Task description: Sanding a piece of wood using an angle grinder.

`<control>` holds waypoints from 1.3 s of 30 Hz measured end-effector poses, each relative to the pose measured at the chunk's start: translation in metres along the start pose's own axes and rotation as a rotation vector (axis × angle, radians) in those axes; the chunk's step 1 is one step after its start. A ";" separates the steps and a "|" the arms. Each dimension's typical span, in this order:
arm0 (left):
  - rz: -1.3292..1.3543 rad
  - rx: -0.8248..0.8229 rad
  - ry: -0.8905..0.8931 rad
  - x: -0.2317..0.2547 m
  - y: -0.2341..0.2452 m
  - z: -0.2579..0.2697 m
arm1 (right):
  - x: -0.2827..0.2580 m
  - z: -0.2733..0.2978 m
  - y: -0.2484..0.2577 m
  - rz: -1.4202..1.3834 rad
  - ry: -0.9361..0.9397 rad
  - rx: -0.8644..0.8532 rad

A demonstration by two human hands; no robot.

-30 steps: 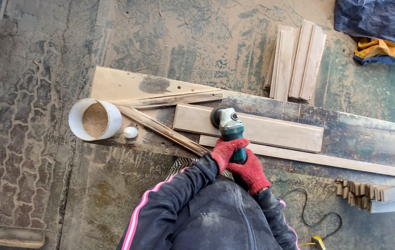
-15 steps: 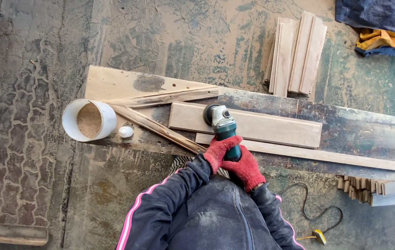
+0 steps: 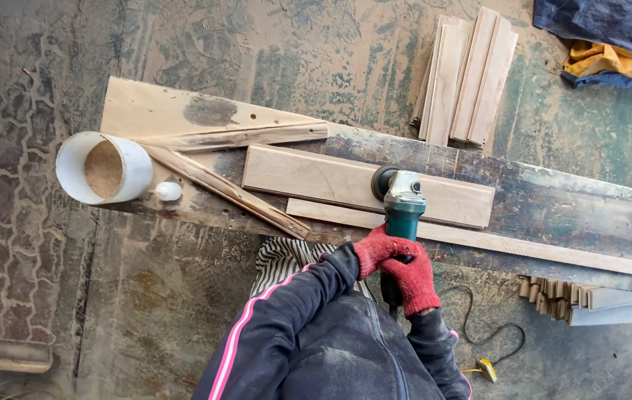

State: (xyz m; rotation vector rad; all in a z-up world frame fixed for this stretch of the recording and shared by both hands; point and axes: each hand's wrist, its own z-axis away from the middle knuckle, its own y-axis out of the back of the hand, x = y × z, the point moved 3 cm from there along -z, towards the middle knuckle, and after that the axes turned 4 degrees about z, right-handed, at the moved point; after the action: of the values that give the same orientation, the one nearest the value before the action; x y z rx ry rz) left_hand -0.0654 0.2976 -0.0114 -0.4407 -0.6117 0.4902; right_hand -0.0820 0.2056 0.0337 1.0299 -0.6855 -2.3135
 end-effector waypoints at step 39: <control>0.367 0.129 0.056 0.059 0.158 0.056 | -0.112 0.059 -0.105 0.151 0.035 -0.210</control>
State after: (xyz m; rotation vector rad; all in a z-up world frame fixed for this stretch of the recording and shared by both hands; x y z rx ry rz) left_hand -0.1065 0.4696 -0.0277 -0.4437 -0.4419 0.8587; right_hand -0.0885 0.3675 0.0606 0.8889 -0.4770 -2.1779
